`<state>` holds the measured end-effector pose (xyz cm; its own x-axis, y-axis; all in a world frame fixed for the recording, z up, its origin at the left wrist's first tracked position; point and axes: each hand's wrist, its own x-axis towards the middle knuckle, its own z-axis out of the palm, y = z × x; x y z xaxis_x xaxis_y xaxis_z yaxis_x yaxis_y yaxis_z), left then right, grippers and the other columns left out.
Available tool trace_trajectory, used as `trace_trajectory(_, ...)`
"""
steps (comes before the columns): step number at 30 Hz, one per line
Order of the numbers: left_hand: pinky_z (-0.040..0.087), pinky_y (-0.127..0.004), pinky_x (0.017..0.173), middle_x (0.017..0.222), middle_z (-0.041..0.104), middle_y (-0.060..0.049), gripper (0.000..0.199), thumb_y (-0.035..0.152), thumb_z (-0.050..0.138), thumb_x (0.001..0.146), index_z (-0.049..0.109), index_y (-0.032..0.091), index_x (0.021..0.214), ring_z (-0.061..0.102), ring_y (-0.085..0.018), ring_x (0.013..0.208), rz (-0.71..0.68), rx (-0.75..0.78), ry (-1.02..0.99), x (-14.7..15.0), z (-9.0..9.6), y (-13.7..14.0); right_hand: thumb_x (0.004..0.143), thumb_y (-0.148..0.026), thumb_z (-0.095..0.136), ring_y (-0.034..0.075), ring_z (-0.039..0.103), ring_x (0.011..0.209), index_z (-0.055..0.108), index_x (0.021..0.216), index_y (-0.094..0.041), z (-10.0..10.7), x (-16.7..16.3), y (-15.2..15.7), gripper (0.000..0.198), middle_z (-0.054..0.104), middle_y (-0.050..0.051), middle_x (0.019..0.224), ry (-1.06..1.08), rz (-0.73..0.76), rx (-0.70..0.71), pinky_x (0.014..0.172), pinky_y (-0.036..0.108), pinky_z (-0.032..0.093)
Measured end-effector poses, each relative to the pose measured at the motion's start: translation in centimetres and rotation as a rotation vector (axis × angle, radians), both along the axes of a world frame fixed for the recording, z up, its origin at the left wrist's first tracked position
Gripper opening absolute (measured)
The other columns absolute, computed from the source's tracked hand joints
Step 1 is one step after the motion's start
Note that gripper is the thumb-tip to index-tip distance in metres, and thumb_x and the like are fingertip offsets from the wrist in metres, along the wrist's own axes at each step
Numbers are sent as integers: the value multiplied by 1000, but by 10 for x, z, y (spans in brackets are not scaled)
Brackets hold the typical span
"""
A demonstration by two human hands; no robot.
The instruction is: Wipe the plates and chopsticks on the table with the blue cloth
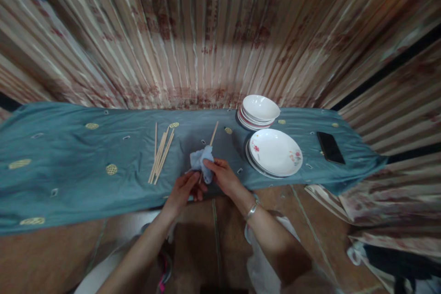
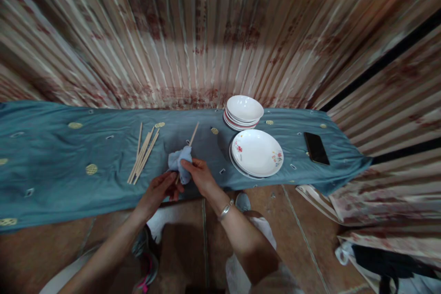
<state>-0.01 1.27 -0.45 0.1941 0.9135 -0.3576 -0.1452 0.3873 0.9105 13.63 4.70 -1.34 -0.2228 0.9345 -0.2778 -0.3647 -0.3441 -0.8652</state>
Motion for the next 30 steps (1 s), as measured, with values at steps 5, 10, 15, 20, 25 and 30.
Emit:
trace_trajectory(5, 32, -22, 41, 45, 53, 2, 49, 64, 69, 60, 59, 17, 57, 44, -8, 39, 191, 201, 215, -20, 2, 12, 52, -52, 82, 8, 50, 48, 68, 66, -15, 5, 14, -3, 42, 61, -4, 55, -18, 60, -61, 49, 22, 38)
trace_trajectory(10, 36, -21, 48, 58, 60, 2, 47, 56, 79, 52, 70, 16, 73, 48, -9, 51, 349, 142, 110, -25, 5, 18, 53, -56, 82, 9, 55, 52, 69, 72, -14, 2, 10, -21, 47, 65, -2, 61, -28, 367, -100, 56, 23, 44)
trace_trajectory(15, 31, -20, 44, 50, 54, 4, 40, 50, 83, 48, 67, 16, 61, 42, -7, 45, 317, 34, -11, -19, 4, 13, 58, -57, 79, 7, 50, 48, 67, 68, -13, 1, 6, -33, 46, 62, -3, 57, -69, 494, -77, 51, 20, 38)
trace_trajectory(20, 32, -20, 44, 51, 57, 3, 37, 42, 86, 44, 65, 15, 57, 44, -6, 44, 331, -8, -66, -19, 8, 12, 60, -57, 78, 7, 50, 48, 67, 67, -13, 2, 6, -37, 46, 62, -2, 56, -66, 539, -80, 50, 21, 37)
trace_trajectory(25, 33, -18, 44, 52, 56, 2, 36, 40, 87, 44, 68, 14, 61, 44, -5, 45, 380, 21, -89, -29, 13, 17, 64, -56, 75, 7, 47, 46, 66, 65, -14, 6, 6, -41, 43, 60, -4, 54, -49, 614, -52, 49, 20, 36)
trace_trajectory(30, 36, -16, 46, 56, 61, 0, 35, 38, 86, 45, 72, 13, 65, 48, -5, 48, 372, 12, -119, -36, 12, 20, 65, -56, 75, 6, 46, 47, 66, 65, -14, 10, 7, -43, 43, 60, -4, 55, -50, 683, -38, 50, 20, 36)
